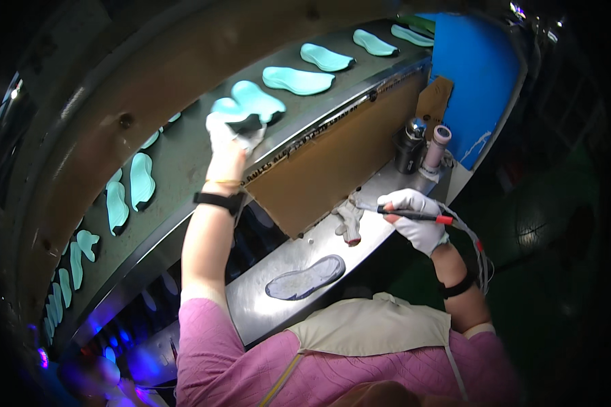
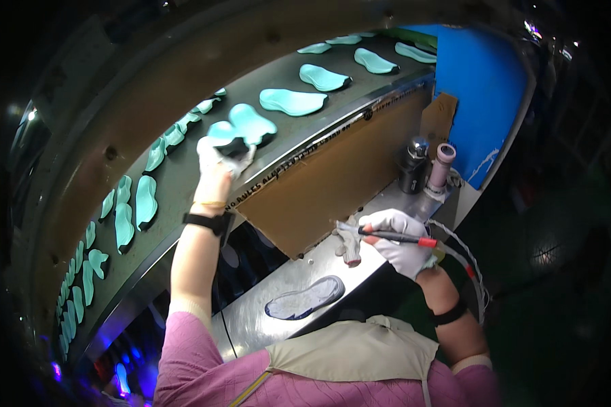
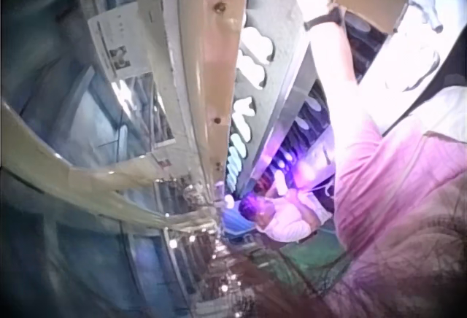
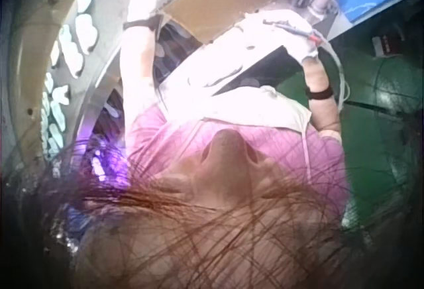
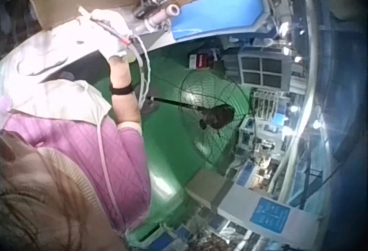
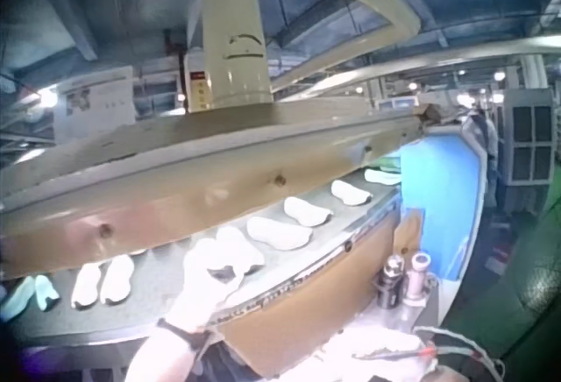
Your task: Applying glue to the inner surface of shoe soles using a handheld applicator tool on an assembly line.
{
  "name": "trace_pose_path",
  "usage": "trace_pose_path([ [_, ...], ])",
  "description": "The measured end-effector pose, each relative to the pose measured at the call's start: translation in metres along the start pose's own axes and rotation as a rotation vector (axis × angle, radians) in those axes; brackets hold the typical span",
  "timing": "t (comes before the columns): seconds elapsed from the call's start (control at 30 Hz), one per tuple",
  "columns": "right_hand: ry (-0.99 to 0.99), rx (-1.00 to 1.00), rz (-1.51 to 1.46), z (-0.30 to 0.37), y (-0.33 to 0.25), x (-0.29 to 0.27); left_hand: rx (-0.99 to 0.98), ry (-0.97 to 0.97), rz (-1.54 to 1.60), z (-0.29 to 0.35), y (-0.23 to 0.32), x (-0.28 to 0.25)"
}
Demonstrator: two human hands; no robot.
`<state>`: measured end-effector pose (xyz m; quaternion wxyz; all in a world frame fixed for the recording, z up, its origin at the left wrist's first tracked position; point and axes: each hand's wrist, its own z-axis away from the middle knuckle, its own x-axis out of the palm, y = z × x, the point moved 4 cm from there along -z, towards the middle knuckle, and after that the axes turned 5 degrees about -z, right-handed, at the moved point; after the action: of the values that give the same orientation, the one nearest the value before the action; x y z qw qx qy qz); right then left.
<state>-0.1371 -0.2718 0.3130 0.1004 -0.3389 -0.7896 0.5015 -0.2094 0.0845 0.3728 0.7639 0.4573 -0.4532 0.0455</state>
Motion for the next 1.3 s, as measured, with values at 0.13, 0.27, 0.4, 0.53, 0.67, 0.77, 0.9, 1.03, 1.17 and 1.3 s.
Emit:
trace_pose_path([
  [0.13, 0.045, 0.044, -0.083, 0.003, 0.006, -0.001, -0.060, 0.037, 0.041, -0.032, -0.018, 0.027],
  [0.27, 0.060, 0.091, -0.235, 0.002, 0.025, 0.005, 0.063, -0.087, -0.142, -0.071, 0.022, -0.022],
  [0.4, 0.018, 0.116, -0.196, -0.006, 0.024, 0.019, 0.122, 0.400, -1.001, -0.045, 0.079, -0.065],
  [0.53, -0.002, 0.083, -0.269, -0.011, 0.029, 0.039, 0.754, -0.269, -2.121, 0.044, 0.129, -0.071],
  [0.67, -0.105, 0.279, -0.502, -0.017, 0.012, 0.077, 0.469, 0.255, -2.469, 0.087, 0.170, -0.123],
  [0.77, -0.133, 0.400, -0.391, -0.019, 0.015, 0.095, 0.371, 0.577, -2.579, 0.104, 0.186, -0.176],
  [0.9, -0.111, 0.403, -0.361, -0.015, 0.028, 0.106, 0.700, 0.363, -2.468, 0.135, 0.164, -0.172],
  [1.03, -0.095, 0.413, -0.516, -0.015, 0.027, 0.107, 1.099, 0.226, -1.605, 0.191, 0.157, -0.186],
  [1.17, 0.016, 0.428, -0.653, -0.015, 0.039, 0.090, 0.948, 0.050, -0.339, 0.209, 0.158, -0.162],
  [1.3, 0.063, 0.405, -0.721, -0.015, 0.028, 0.082, 0.680, -0.433, -0.063, 0.194, 0.116, -0.144],
])
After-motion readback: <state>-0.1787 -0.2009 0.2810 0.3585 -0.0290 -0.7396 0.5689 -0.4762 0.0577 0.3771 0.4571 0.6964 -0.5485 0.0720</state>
